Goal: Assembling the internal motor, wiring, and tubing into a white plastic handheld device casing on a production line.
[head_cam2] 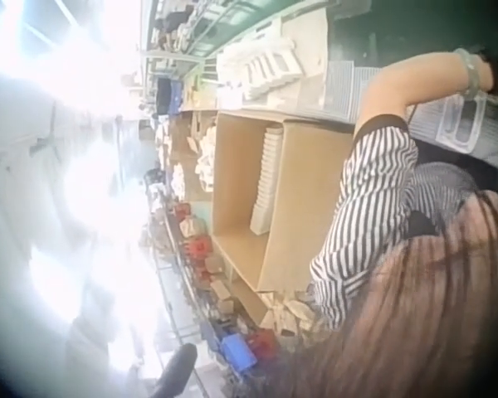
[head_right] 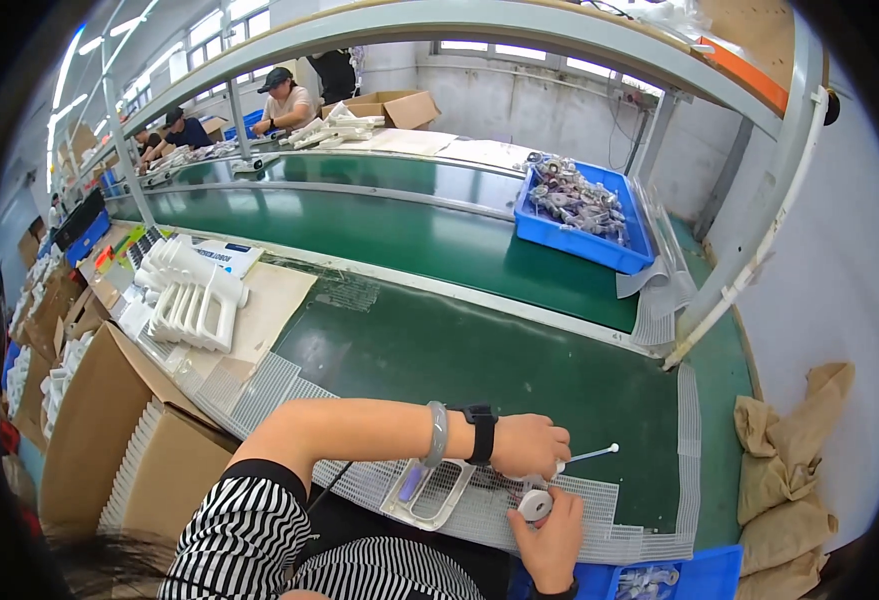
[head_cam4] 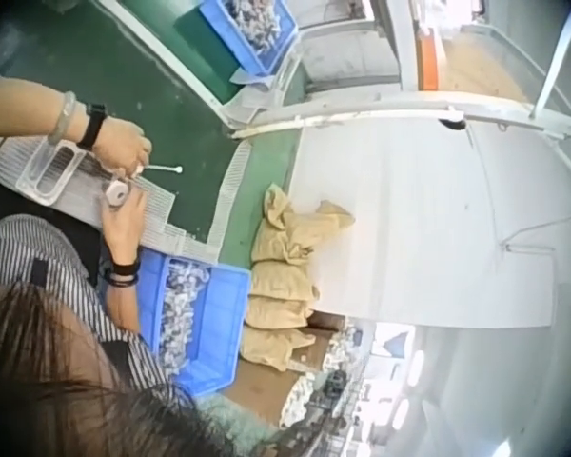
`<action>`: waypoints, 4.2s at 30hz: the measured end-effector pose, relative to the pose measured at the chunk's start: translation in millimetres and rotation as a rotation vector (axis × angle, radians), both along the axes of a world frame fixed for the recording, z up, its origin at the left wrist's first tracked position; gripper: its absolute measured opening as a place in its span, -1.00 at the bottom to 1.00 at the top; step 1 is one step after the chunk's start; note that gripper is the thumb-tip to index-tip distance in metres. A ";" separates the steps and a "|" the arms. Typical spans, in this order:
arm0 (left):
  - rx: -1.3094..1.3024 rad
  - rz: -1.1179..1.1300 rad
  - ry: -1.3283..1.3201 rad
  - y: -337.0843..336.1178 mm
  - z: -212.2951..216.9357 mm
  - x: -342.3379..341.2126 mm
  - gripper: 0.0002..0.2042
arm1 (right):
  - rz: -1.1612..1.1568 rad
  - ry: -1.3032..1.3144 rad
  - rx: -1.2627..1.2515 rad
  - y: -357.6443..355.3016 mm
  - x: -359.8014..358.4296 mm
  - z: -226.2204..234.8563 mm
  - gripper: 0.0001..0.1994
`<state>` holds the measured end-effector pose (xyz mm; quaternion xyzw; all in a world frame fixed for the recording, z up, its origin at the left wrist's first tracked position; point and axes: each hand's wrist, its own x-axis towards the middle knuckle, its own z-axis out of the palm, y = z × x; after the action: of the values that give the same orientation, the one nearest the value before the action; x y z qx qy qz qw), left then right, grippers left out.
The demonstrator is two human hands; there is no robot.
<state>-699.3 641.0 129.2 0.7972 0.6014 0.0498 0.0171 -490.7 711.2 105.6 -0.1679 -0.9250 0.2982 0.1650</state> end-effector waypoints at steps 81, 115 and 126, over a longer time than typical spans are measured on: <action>0.123 0.622 -0.067 -20.8 -8.8 7.2 -0.91 | 0.336 -0.004 -0.395 65.3 -62.4 8.9 -0.50; 0.126 0.531 -0.155 -21.7 -9.0 11.9 -0.96 | 0.246 -0.011 -0.243 61.9 -44.9 22.4 -0.56; 0.174 0.521 -0.143 -19.4 -14.7 11.9 -0.94 | 0.214 0.042 -0.280 57.5 -42.0 13.2 -0.58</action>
<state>-687.4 621.6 114.5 0.6086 0.7769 0.1599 -0.0223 -532.7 768.7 118.9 -0.0836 -0.8833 0.4435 0.1268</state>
